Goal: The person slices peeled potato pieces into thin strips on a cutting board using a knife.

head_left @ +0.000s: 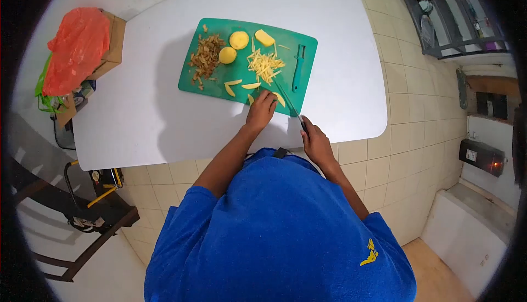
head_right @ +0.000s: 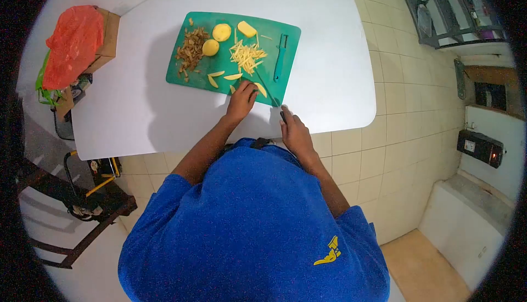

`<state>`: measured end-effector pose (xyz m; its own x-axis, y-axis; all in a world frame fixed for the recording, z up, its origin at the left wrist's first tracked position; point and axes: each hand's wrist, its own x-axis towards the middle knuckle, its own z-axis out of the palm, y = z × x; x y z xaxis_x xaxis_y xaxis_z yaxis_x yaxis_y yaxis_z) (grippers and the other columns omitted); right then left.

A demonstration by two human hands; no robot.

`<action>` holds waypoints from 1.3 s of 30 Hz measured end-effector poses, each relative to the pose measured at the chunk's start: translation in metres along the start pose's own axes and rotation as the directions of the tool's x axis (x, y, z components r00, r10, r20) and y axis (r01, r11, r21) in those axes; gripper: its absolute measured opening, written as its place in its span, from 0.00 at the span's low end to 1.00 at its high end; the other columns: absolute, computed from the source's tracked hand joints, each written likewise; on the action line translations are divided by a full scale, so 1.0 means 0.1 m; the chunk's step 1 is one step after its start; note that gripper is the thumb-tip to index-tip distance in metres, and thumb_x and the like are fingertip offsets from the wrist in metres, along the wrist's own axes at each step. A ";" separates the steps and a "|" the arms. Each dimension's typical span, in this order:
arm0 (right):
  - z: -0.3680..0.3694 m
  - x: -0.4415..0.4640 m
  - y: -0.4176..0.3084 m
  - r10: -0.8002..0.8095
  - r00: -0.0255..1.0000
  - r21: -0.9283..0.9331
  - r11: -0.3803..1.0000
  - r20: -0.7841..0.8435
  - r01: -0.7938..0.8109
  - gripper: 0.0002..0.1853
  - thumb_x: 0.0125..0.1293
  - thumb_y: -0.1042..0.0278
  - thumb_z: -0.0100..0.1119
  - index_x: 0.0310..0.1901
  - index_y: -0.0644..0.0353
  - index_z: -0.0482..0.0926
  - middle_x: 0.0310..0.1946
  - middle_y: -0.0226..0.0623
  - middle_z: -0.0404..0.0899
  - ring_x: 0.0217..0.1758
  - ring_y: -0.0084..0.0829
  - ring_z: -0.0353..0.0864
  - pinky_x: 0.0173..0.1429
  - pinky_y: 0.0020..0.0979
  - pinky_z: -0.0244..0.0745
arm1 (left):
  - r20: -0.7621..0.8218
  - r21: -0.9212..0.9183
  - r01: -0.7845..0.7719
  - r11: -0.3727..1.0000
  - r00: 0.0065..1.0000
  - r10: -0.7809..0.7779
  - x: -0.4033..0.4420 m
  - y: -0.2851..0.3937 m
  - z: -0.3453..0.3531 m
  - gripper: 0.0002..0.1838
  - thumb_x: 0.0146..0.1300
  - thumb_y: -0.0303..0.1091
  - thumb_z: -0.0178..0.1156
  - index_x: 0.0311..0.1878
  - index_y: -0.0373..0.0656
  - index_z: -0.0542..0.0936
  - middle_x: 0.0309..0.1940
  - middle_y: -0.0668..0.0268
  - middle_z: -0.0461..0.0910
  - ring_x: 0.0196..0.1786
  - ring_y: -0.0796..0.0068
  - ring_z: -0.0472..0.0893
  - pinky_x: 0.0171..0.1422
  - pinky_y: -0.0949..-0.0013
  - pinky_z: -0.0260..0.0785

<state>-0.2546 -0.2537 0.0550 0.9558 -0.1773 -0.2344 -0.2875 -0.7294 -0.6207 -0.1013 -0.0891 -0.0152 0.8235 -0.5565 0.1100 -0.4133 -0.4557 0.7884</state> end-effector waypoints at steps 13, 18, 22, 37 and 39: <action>-0.15 0.06 -0.08 -0.022 0.982 -0.177 0.983 0.188 0.056 0.29 0.70 0.69 0.47 0.72 0.41 0.57 0.31 0.53 0.76 0.28 0.51 0.79 0.33 0.47 0.78 | -0.116 0.097 -0.105 0.990 0.986 0.116 0.04 0.07 0.14 0.06 0.57 0.25 0.60 0.38 0.38 0.76 0.40 0.57 0.74 0.44 0.53 0.75 0.48 0.56 0.69; -0.25 0.10 -0.11 -0.023 0.967 -0.184 0.980 0.253 0.071 0.31 0.69 0.71 0.46 0.72 0.40 0.55 0.32 0.53 0.77 0.31 0.52 0.80 0.35 0.48 0.78 | -0.105 0.149 -0.103 0.983 0.987 0.120 0.02 0.07 0.16 0.09 0.57 0.27 0.63 0.40 0.37 0.77 0.42 0.55 0.75 0.46 0.52 0.77 0.51 0.57 0.71; -0.36 0.17 -0.14 0.036 0.933 -0.159 0.987 0.358 0.023 0.34 0.67 0.73 0.45 0.74 0.38 0.50 0.35 0.53 0.77 0.34 0.54 0.81 0.40 0.50 0.79 | -0.109 0.201 -0.079 0.976 0.989 0.102 0.03 0.08 0.16 0.09 0.57 0.28 0.63 0.41 0.38 0.77 0.43 0.55 0.76 0.47 0.52 0.77 0.51 0.57 0.71; -0.48 0.27 0.03 0.149 0.859 -0.171 0.983 0.491 -0.072 0.34 0.70 0.71 0.41 0.74 0.33 0.45 0.37 0.54 0.75 0.35 0.55 0.81 0.39 0.51 0.79 | 0.021 0.089 0.194 0.977 0.980 -0.196 0.09 0.13 0.12 0.10 0.61 0.30 0.63 0.41 0.38 0.74 0.37 0.57 0.74 0.38 0.61 0.80 0.41 0.65 0.73; -0.46 0.21 0.01 0.169 0.855 -0.163 0.981 0.490 -0.101 0.34 0.71 0.71 0.41 0.74 0.33 0.45 0.38 0.55 0.75 0.35 0.55 0.81 0.40 0.51 0.80 | -0.021 0.096 0.246 0.964 0.969 -0.245 0.04 0.17 0.10 0.11 0.60 0.31 0.64 0.39 0.38 0.73 0.36 0.58 0.73 0.35 0.62 0.79 0.37 0.65 0.72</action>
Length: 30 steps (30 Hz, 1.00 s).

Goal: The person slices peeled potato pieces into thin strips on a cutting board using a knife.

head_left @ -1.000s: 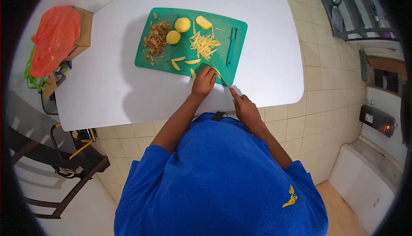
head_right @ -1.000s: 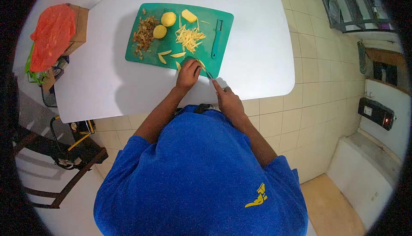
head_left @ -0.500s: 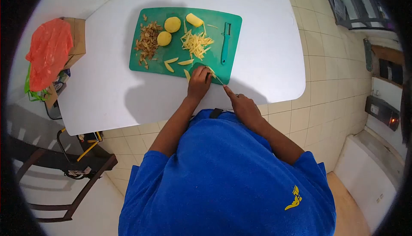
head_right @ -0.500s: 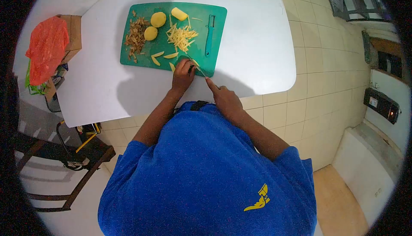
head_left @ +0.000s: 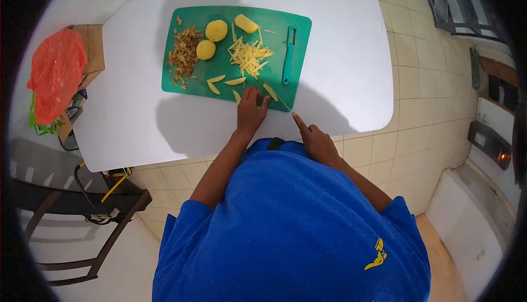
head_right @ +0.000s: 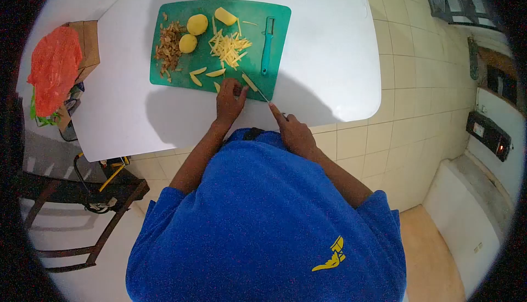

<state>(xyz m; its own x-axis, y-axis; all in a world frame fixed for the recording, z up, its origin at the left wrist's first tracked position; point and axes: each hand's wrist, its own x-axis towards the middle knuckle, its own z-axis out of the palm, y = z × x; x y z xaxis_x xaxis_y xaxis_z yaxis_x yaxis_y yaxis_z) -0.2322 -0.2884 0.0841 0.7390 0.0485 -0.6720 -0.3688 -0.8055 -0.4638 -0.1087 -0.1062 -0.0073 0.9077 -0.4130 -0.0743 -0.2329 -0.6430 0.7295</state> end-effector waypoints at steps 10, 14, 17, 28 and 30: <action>0.10 -0.10 -0.06 0.060 0.993 0.109 0.993 -0.102 -0.048 0.33 0.72 0.69 0.40 0.74 0.31 0.44 0.35 0.54 0.75 0.33 0.53 0.81 0.39 0.52 0.79 | -0.091 -0.079 0.163 0.983 0.981 -0.170 0.16 0.02 0.10 0.15 0.56 0.35 0.68 0.39 0.42 0.71 0.30 0.63 0.73 0.31 0.65 0.78 0.35 0.65 0.70; 0.07 -0.11 -0.11 0.086 0.994 0.072 0.994 -0.064 -0.082 0.33 0.73 0.69 0.39 0.74 0.31 0.44 0.35 0.54 0.75 0.35 0.53 0.81 0.40 0.52 0.79 | -0.026 -0.205 0.225 0.953 0.972 -0.235 0.08 -0.11 0.09 0.15 0.55 0.32 0.69 0.40 0.42 0.71 0.34 0.63 0.75 0.33 0.65 0.79 0.37 0.64 0.71; 0.11 -0.10 -0.11 0.077 0.996 0.066 0.995 -0.051 -0.074 0.33 0.72 0.69 0.40 0.74 0.30 0.44 0.35 0.54 0.75 0.36 0.54 0.82 0.42 0.52 0.79 | -0.068 -0.175 0.092 0.980 0.992 -0.106 0.02 -0.11 0.03 0.14 0.55 0.28 0.68 0.41 0.39 0.74 0.37 0.60 0.77 0.37 0.66 0.81 0.38 0.67 0.74; 0.29 -0.12 -0.20 0.064 0.991 0.022 0.998 -0.121 -0.061 0.29 0.75 0.64 0.38 0.74 0.31 0.47 0.31 0.53 0.75 0.31 0.53 0.80 0.39 0.52 0.77 | -0.098 0.119 -0.441 0.890 0.887 0.452 0.07 -0.13 -0.01 0.08 0.54 0.26 0.65 0.39 0.41 0.81 0.40 0.64 0.79 0.46 0.61 0.79 0.52 0.62 0.72; 0.31 -0.12 -0.22 0.073 0.990 0.019 0.997 -0.119 -0.071 0.29 0.74 0.65 0.38 0.74 0.31 0.46 0.31 0.53 0.75 0.32 0.53 0.80 0.39 0.52 0.77 | -0.086 0.135 -0.460 0.878 0.877 0.473 0.06 -0.13 -0.02 0.08 0.54 0.26 0.65 0.38 0.40 0.81 0.40 0.64 0.79 0.49 0.61 0.79 0.55 0.62 0.72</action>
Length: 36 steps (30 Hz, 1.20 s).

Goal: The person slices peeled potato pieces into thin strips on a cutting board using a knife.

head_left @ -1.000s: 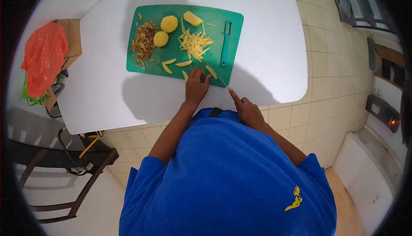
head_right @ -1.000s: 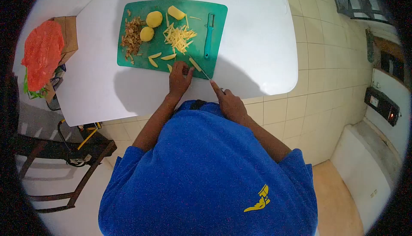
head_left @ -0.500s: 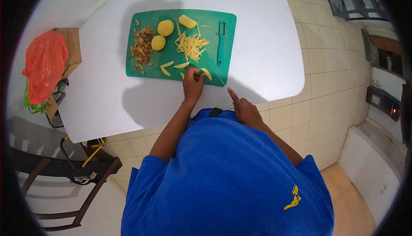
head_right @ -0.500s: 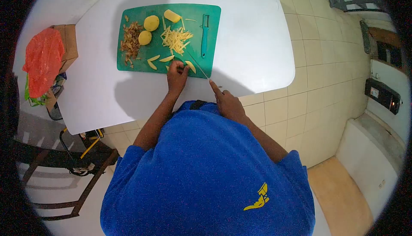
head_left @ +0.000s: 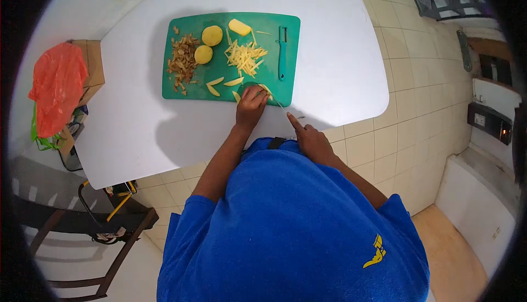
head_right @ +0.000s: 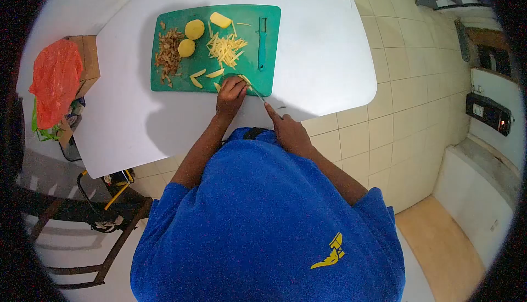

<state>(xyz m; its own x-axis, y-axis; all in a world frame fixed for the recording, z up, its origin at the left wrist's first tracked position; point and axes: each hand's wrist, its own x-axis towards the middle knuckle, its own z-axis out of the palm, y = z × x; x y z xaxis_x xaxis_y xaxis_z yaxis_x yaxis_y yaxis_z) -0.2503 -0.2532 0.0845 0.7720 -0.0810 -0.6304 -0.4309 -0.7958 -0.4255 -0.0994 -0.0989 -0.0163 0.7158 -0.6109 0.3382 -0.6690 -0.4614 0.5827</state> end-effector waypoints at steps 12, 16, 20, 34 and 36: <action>-0.08 -0.01 -0.10 0.029 0.997 0.055 0.998 0.074 -0.033 0.35 0.69 0.74 0.39 0.74 0.32 0.45 0.36 0.57 0.75 0.37 0.57 0.81 0.42 0.54 0.78 | 0.219 0.134 -0.221 0.966 0.957 0.188 -0.18 -0.16 -0.02 0.18 0.60 0.32 0.60 0.52 0.37 0.78 0.51 0.61 0.77 0.64 0.62 0.72 0.68 0.59 0.65; -0.06 0.02 -0.09 0.033 0.997 0.050 0.998 0.074 -0.037 0.34 0.70 0.73 0.38 0.74 0.33 0.46 0.35 0.57 0.76 0.36 0.57 0.81 0.42 0.54 0.77 | 0.266 0.112 -0.270 0.956 0.936 0.233 -0.13 -0.20 -0.06 0.19 0.60 0.32 0.60 0.53 0.35 0.77 0.51 0.60 0.76 0.64 0.61 0.72 0.68 0.59 0.65; -0.03 0.05 -0.06 0.015 0.999 0.082 0.996 0.044 -0.018 0.34 0.70 0.73 0.38 0.74 0.32 0.47 0.34 0.57 0.76 0.36 0.58 0.81 0.41 0.55 0.77 | 0.293 0.114 -0.300 0.947 0.921 0.257 -0.11 -0.22 -0.08 0.19 0.58 0.31 0.60 0.52 0.34 0.77 0.51 0.60 0.75 0.62 0.60 0.73 0.67 0.59 0.66; 0.26 0.33 0.16 -0.063 0.997 0.129 0.989 -0.051 0.069 0.33 0.70 0.70 0.42 0.74 0.33 0.49 0.30 0.53 0.75 0.31 0.53 0.80 0.38 0.51 0.76 | 0.282 0.145 -0.276 0.950 0.932 0.228 -0.10 -0.19 -0.05 0.18 0.57 0.32 0.62 0.50 0.34 0.77 0.49 0.58 0.75 0.58 0.58 0.75 0.65 0.60 0.68; 0.36 0.36 0.25 -0.102 0.989 0.161 0.980 -0.105 0.118 0.32 0.70 0.69 0.42 0.74 0.33 0.49 0.30 0.52 0.76 0.30 0.52 0.80 0.37 0.51 0.76 | 0.281 0.153 -0.257 0.954 0.937 0.207 -0.10 -0.16 -0.03 0.18 0.57 0.33 0.62 0.49 0.34 0.77 0.49 0.59 0.76 0.58 0.58 0.76 0.65 0.61 0.68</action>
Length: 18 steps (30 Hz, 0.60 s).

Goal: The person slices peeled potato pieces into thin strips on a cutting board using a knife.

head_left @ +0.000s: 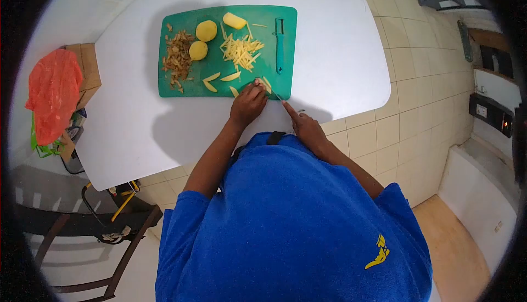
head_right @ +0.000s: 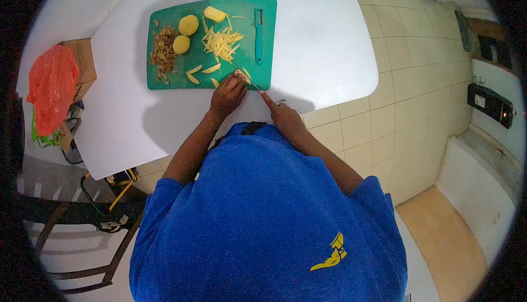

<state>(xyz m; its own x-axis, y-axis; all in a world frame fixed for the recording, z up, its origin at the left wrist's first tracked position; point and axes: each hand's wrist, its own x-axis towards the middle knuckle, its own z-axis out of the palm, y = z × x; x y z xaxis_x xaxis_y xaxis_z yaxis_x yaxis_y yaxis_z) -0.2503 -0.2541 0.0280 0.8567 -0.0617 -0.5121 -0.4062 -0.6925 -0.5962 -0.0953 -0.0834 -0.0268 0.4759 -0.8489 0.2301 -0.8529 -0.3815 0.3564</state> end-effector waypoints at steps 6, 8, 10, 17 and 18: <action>-0.03 -0.17 0.10 0.003 1.000 -0.073 0.997 -0.013 -0.004 0.31 0.71 0.68 0.41 0.73 0.31 0.50 0.30 0.53 0.76 0.29 0.53 0.80 0.36 0.50 0.76 | -0.026 0.026 0.012 1.000 1.000 -0.011 -0.02 0.02 -0.01 0.18 0.57 0.33 0.63 0.48 0.34 0.78 0.49 0.59 0.77 0.59 0.60 0.75 0.65 0.63 0.69; -0.03 -0.19 0.11 -0.005 0.999 -0.099 0.995 -0.035 0.002 0.31 0.71 0.67 0.41 0.73 0.30 0.50 0.29 0.53 0.77 0.29 0.53 0.80 0.36 0.51 0.76 | -0.044 0.038 0.006 0.999 0.999 -0.004 -0.02 0.04 -0.03 0.18 0.56 0.33 0.64 0.48 0.34 0.79 0.49 0.59 0.78 0.59 0.60 0.75 0.66 0.63 0.68; -0.05 -0.04 0.07 -0.021 0.998 -0.145 0.989 -0.064 0.011 0.31 0.71 0.67 0.42 0.73 0.31 0.50 0.28 0.53 0.77 0.28 0.52 0.80 0.35 0.50 0.76 | -0.065 0.032 0.005 0.999 0.998 -0.003 -0.01 0.04 -0.04 0.17 0.55 0.33 0.64 0.47 0.34 0.79 0.48 0.59 0.78 0.60 0.61 0.75 0.66 0.63 0.68; -0.28 0.13 0.05 -0.073 0.990 -0.182 0.982 -0.118 0.051 0.32 0.70 0.69 0.45 0.73 0.35 0.51 0.27 0.52 0.77 0.26 0.49 0.80 0.32 0.47 0.77 | -0.139 -0.019 0.071 0.997 0.988 -0.073 0.00 0.13 -0.12 0.14 0.56 0.28 0.61 0.45 0.35 0.80 0.46 0.60 0.78 0.57 0.62 0.76 0.64 0.62 0.69; -0.31 0.08 0.02 -0.069 0.992 -0.192 0.980 -0.109 0.047 0.33 0.69 0.69 0.45 0.73 0.36 0.51 0.27 0.52 0.77 0.26 0.49 0.80 0.32 0.47 0.77 | -0.142 -0.038 0.071 0.997 0.987 -0.076 0.00 0.12 -0.10 0.13 0.56 0.28 0.60 0.45 0.35 0.79 0.46 0.60 0.78 0.55 0.61 0.77 0.63 0.62 0.70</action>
<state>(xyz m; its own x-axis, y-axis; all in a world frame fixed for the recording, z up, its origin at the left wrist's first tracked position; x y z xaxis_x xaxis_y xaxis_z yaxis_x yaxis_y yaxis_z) -0.2340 -0.2778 0.0418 0.9120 -0.0918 -0.3998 -0.2973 -0.8195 -0.4899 -0.1030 -0.0845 -0.0130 0.5646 -0.7572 0.3284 -0.8082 -0.4265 0.4061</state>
